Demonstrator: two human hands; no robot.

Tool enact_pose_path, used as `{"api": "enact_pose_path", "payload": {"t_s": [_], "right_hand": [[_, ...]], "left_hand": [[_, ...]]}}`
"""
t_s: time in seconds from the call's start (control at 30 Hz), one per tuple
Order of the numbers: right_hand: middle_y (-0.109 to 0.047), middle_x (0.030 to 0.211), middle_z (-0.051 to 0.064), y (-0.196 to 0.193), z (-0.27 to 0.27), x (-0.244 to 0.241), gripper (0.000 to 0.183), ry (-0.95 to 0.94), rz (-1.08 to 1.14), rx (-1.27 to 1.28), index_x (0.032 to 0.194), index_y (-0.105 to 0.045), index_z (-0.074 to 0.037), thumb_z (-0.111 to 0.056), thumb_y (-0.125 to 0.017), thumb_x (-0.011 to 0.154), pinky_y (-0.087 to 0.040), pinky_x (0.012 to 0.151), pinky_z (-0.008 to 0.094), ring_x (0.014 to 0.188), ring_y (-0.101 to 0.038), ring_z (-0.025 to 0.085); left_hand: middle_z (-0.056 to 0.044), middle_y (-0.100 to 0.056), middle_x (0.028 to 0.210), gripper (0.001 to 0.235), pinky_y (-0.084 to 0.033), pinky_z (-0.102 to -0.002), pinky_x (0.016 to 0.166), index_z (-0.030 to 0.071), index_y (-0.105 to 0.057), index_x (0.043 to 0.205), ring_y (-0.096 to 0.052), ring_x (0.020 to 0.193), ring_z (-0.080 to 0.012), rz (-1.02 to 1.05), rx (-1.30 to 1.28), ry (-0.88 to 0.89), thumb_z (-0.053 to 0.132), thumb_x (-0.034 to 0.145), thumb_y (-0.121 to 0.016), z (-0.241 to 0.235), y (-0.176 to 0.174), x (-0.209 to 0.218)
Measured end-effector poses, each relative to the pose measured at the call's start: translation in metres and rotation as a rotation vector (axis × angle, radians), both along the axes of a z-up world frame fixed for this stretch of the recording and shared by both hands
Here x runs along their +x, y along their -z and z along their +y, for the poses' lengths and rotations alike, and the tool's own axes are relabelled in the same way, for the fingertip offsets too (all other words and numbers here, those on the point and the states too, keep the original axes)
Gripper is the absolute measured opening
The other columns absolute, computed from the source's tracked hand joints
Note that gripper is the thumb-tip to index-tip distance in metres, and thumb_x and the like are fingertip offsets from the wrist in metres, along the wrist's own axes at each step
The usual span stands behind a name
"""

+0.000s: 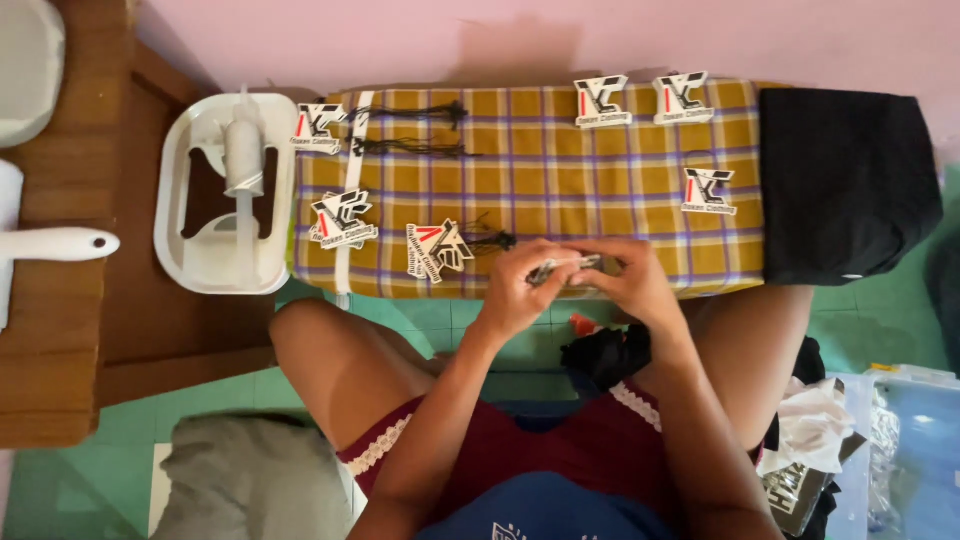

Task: The person sits on the floor and assembles clothing tags by threading black cords through them. They pick up tags, thread the cords, and arrange the finished tags in rows on a plaid-covered surface.

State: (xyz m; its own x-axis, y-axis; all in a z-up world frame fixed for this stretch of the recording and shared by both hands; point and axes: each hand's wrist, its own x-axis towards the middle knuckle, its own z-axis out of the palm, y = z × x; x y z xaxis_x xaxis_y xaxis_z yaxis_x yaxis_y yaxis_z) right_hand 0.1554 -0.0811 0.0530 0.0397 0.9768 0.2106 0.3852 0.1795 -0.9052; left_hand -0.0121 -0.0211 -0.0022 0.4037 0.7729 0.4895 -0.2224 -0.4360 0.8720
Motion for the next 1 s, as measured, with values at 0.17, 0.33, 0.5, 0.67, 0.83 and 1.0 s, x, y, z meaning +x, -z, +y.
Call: {"api": "enact_pose_path", "payload": {"t_s": [0.17,0.33,0.5,0.67,0.83,1.0], "right_hand": [[-0.076,0.085,0.010,0.020,0.002,-0.002,0.030,-0.043,0.163,0.012,0.099,-0.081,-0.003,-0.016,-0.091,0.074,-0.055,0.081,0.035,0.080,-0.069,0.018],[-0.075,0.080,0.011,0.018,0.017,-0.019,0.016,-0.075,0.200,0.038,0.090,-0.081,-0.002,-0.011,-0.088,0.079,-0.054,0.073,0.033,0.072,-0.068,0.017],[-0.074,0.082,0.015,-0.007,0.036,-0.051,0.008,-0.028,0.018,-0.034,0.095,-0.081,-0.004,-0.008,-0.082,0.088,-0.055,0.068,0.034,0.072,-0.070,0.022],[-0.073,0.080,0.013,-0.007,0.054,-0.074,0.008,-0.014,-0.078,-0.009,0.098,-0.082,-0.005,-0.010,-0.081,0.092,-0.057,0.066,0.032,0.070,-0.070,0.021],[-0.073,0.081,0.011,0.010,0.066,-0.079,0.005,0.024,-0.261,0.087,0.097,-0.081,-0.009,-0.013,-0.080,0.093,-0.057,0.064,0.035,0.069,-0.071,0.027],[-0.071,0.097,0.006,0.024,0.069,-0.076,0.005,0.050,-0.437,0.110,0.097,-0.080,-0.013,-0.014,-0.079,0.093,-0.058,0.076,0.040,0.088,-0.071,0.029]], "left_hand": [[-0.010,-0.078,0.099,0.021,-0.058,-0.037,0.085,0.010,-0.079,0.109,-0.075,0.095,-0.0268,-0.028,-0.023,-0.006,0.005,0.088,-0.080,-0.004,-0.035,-0.022],[-0.012,-0.078,0.108,0.033,-0.056,-0.038,0.089,0.010,-0.076,0.120,-0.073,0.102,-0.0262,0.001,-0.020,-0.132,0.012,0.088,-0.083,0.020,-0.013,-0.057],[-0.019,-0.070,0.121,0.041,-0.047,-0.052,0.107,0.005,-0.065,0.132,-0.066,0.116,-0.0379,0.130,-0.100,-0.257,0.030,0.100,-0.071,0.040,-0.041,-0.106],[-0.023,-0.066,0.113,0.044,-0.049,-0.057,0.100,0.003,-0.063,0.135,-0.064,0.110,-0.0454,0.333,-0.010,-0.375,0.029,0.100,-0.071,0.060,-0.037,-0.137],[-0.019,-0.065,0.103,0.048,-0.054,-0.048,0.085,0.002,-0.063,0.136,-0.068,0.095,-0.0360,0.628,0.045,-0.499,0.037,0.103,-0.064,0.064,-0.021,-0.143],[-0.018,-0.064,0.100,0.049,-0.052,-0.045,0.083,0.001,-0.066,0.132,-0.065,0.096,-0.0322,0.766,0.106,-0.504,0.038,0.100,-0.069,0.068,-0.015,-0.143]]}}
